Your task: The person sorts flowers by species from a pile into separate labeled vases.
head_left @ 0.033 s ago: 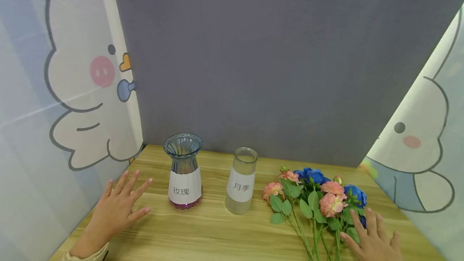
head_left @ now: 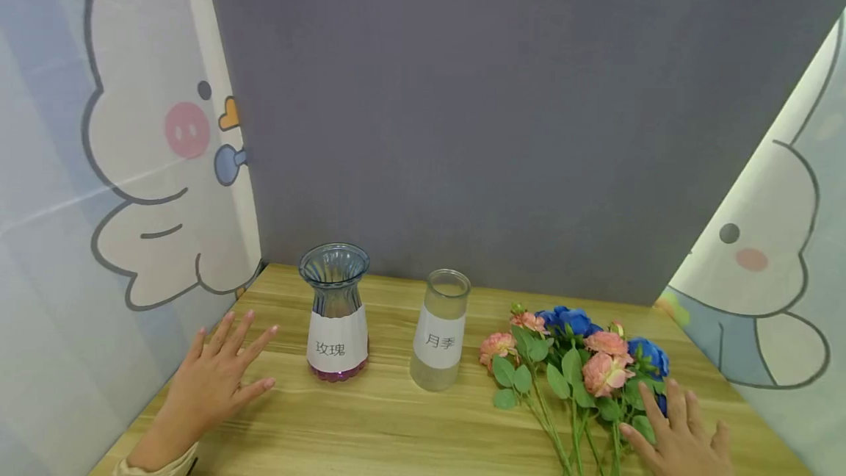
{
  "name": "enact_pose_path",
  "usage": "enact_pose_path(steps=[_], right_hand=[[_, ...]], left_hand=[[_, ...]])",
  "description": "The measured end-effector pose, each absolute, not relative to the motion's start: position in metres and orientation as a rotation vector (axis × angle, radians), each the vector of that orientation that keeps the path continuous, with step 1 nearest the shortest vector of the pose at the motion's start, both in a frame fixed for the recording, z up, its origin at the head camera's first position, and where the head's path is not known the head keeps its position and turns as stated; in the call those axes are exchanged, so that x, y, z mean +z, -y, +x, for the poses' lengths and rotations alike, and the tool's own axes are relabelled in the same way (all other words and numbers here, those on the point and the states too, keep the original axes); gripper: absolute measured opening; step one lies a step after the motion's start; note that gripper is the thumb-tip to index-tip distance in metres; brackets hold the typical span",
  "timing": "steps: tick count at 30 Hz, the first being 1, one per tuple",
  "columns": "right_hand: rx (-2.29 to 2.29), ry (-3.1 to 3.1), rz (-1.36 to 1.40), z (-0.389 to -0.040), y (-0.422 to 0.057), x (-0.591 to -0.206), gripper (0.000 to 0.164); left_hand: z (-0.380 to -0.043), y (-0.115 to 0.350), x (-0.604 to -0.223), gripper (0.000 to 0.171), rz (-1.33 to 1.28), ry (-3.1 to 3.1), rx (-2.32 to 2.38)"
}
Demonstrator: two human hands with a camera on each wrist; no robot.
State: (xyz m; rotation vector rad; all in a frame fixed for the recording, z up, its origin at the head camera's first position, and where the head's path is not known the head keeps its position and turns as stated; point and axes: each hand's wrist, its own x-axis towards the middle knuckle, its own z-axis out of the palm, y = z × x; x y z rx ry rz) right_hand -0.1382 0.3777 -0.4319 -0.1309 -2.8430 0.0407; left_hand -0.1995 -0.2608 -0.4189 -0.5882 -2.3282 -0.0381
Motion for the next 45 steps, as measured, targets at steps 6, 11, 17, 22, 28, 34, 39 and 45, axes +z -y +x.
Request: enact_pose_path(steps=[6, 11, 17, 22, 28, 34, 39, 45], right_hand=[[0.158, 3.010, -0.170, -0.145, -0.387, -0.417, 0.088], [0.251, 3.054, -0.188, -0.145, -0.390, -0.411, 0.089], [0.321, 3.082, -0.184, -0.145, -0.394, -0.404, 0.086], [0.308, 3.041, -0.142, -0.145, -0.395, -0.401, 0.080], [0.280, 2.713, 0.138, -0.140, -0.392, -0.402, 0.050], [0.621, 2.746, -0.026, -0.142, -0.383, -0.389, 0.056], [1.093, 2.685, -0.385, -0.145, -0.375, -0.384, 0.059], [1.480, 2.592, -0.605, -0.146, -0.378, -0.386, 0.049]], left_hand=[[-0.202, 0.261, -0.416, 0.069, -0.605, 2.336, -0.054], [-0.204, 0.262, -0.413, 0.069, -0.613, 2.332, -0.052], [-0.204, 0.260, -0.408, 0.076, -0.616, 2.340, -0.082], [-0.206, 0.257, -0.402, 0.080, -0.613, 2.326, -0.127], [-0.215, 0.253, -0.397, 0.086, -0.620, 2.313, -0.211], [-0.228, 0.250, -0.397, 0.090, -0.771, 2.094, -0.353], [-0.238, 0.249, -0.396, 0.090, -0.898, 1.934, -0.433], [-0.250, 0.243, -0.386, 0.090, -0.972, 1.853, -0.461]])
